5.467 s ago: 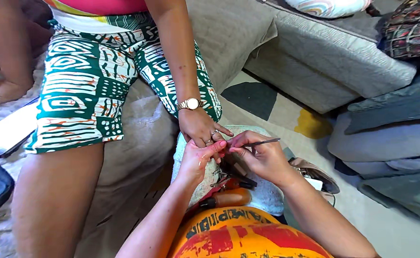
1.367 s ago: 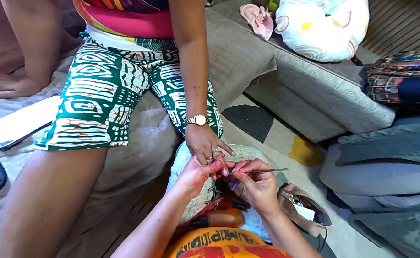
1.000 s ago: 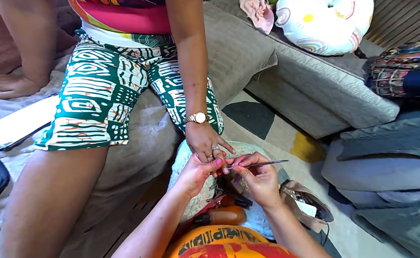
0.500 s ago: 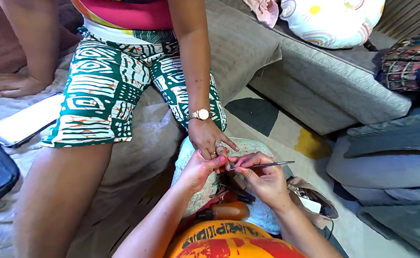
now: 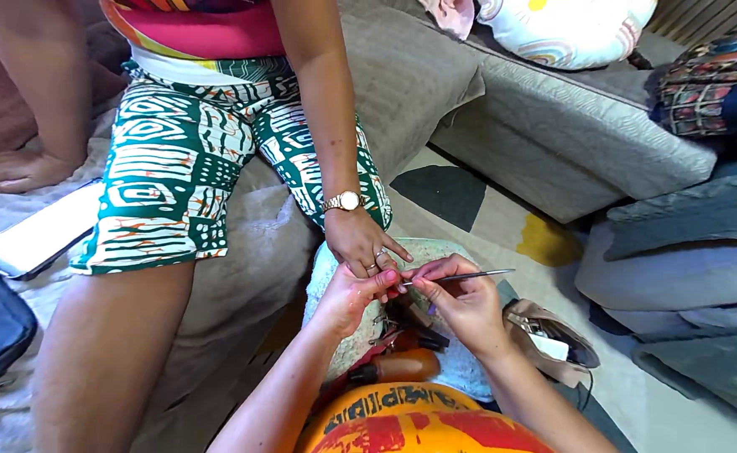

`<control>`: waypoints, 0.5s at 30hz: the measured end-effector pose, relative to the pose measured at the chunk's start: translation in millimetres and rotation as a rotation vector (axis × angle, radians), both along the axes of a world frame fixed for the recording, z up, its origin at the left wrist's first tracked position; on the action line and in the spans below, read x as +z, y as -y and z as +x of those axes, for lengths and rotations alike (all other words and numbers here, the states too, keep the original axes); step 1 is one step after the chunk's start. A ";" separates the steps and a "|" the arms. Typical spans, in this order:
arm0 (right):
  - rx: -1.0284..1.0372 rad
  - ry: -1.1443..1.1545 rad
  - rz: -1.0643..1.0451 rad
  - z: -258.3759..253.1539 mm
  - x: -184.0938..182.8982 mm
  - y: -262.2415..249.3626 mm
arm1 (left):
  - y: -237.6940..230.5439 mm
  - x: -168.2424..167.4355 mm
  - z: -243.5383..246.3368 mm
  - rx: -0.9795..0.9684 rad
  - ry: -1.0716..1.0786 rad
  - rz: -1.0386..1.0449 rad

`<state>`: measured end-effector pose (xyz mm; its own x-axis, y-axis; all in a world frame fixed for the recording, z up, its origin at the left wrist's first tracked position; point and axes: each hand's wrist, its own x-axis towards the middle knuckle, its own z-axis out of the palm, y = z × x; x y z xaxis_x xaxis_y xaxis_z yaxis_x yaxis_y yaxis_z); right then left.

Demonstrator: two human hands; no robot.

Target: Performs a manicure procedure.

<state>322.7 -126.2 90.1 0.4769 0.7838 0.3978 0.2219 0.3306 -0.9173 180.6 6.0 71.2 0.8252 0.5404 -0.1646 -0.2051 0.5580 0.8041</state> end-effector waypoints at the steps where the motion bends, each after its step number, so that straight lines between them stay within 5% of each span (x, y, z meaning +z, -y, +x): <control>1: -0.014 -0.017 0.010 -0.6 1.1 3.4 | 0.0 -0.3 -0.2 0.001 -0.003 -0.001; 15: -0.150 0.285 0.071 -13.5 -14.3 12.7 | 6.2 -3.3 2.7 0.092 -0.020 0.017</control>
